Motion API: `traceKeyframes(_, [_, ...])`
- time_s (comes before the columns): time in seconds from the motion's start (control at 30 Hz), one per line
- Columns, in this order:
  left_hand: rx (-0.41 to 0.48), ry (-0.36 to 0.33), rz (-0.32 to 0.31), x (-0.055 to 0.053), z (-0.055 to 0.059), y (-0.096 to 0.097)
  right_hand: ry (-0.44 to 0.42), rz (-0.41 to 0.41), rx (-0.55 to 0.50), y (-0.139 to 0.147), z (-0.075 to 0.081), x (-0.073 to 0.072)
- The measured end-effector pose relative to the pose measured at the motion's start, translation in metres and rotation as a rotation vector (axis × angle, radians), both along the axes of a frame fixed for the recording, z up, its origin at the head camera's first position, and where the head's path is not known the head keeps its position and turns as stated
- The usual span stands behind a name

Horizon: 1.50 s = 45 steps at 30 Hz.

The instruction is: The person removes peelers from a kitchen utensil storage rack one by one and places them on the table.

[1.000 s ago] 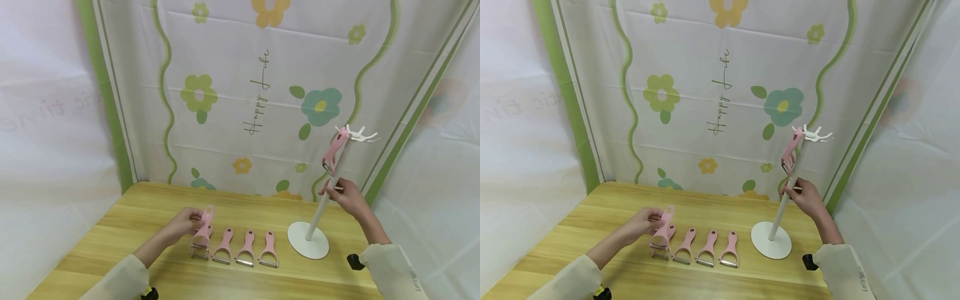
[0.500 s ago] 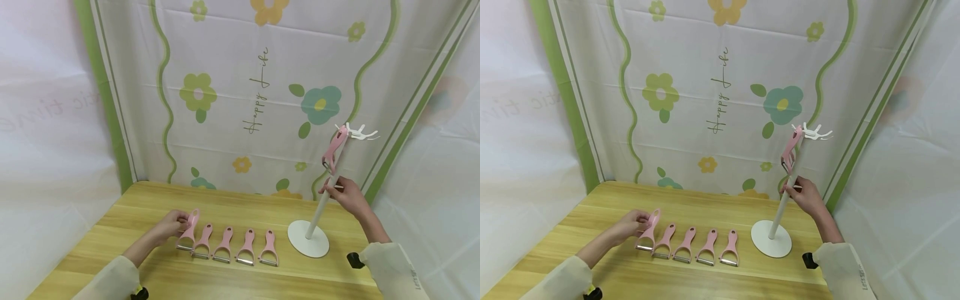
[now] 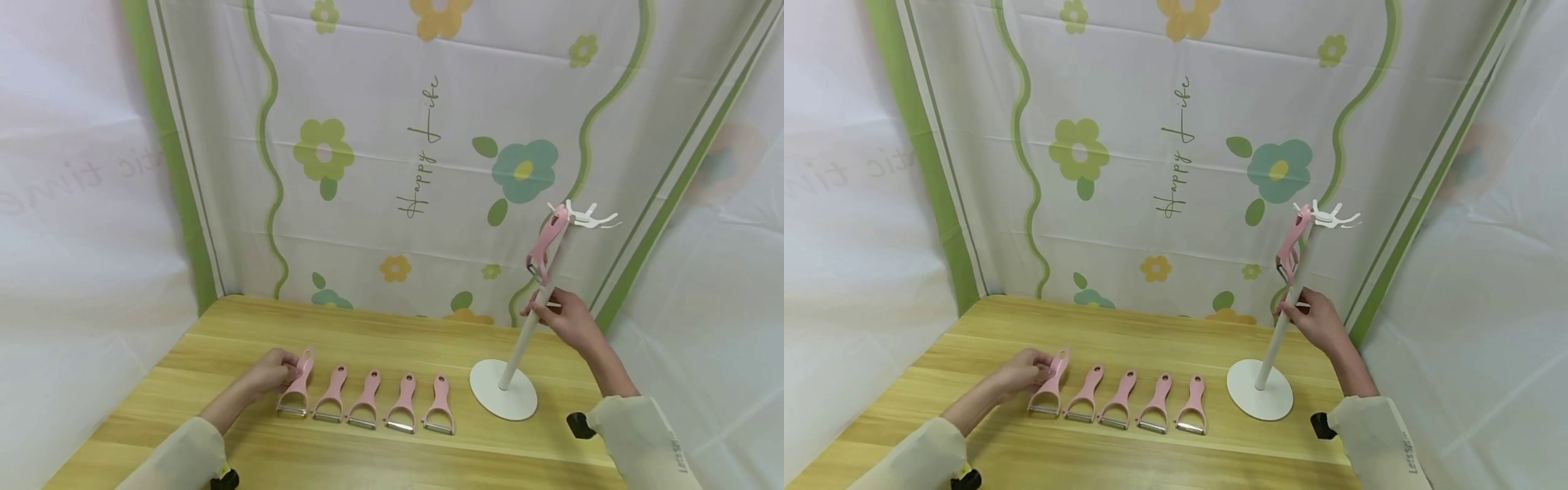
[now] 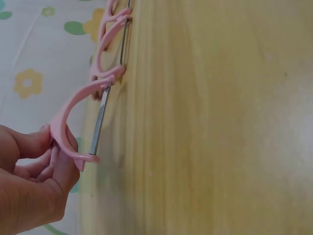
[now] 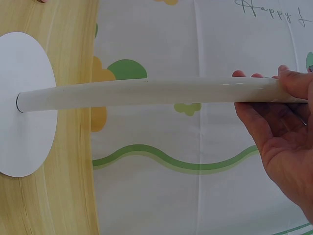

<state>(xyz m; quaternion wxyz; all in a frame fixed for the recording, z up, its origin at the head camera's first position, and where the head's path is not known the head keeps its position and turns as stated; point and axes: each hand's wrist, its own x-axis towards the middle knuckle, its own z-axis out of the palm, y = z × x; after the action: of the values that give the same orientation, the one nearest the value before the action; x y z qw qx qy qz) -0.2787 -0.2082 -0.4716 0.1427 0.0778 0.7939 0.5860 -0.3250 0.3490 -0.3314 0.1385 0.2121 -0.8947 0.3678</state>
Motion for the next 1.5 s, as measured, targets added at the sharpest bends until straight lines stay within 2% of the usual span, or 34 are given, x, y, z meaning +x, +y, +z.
traceKeyframes(0.17, [-0.057, 0.016, 0.061, -0.004, -0.01, 0.001, -0.021, -0.008, -0.001, -0.001, 0.0, 0.001])
traceKeyframes(0.47, [-0.36, 0.138, 0.191, -0.005, -0.019, 0.01, -0.043, -0.013, -0.004, 0.0, 0.0, -0.001])
traceKeyframes(0.63, [-0.435, 0.203, 0.227, -0.004, -0.02, 0.014, -0.04, -0.019, -0.001, 0.0, 0.002, 0.001])
traceKeyframes(0.8, [-0.465, 0.215, 0.238, -0.002, -0.02, 0.017, -0.021, -0.026, 0.01, -0.003, 0.003, 0.003])
traceKeyframes(0.93, [-0.475, 0.209, 0.226, -0.002, -0.02, 0.018, 0.002, -0.065, 0.046, -0.006, 0.005, 0.004])
traceKeyframes(1.17, [-0.472, 0.188, 0.181, -0.001, -0.013, 0.017, 0.023, -0.218, 0.129, -0.013, 0.008, 0.01])
traceKeyframes(1.33, [-0.483, 0.176, 0.175, 0.002, -0.009, 0.018, 0.089, -0.307, 0.144, -0.017, 0.004, 0.011])
traceKeyframes(1.4, [-0.483, 0.193, 0.192, 0.003, -0.007, 0.018, 0.123, -0.323, 0.159, -0.019, 0.003, 0.01])
traceKeyframes(1.5, [-0.477, 0.262, 0.225, 0.003, -0.005, 0.02, 0.142, -0.327, 0.172, -0.02, 0.004, 0.011])
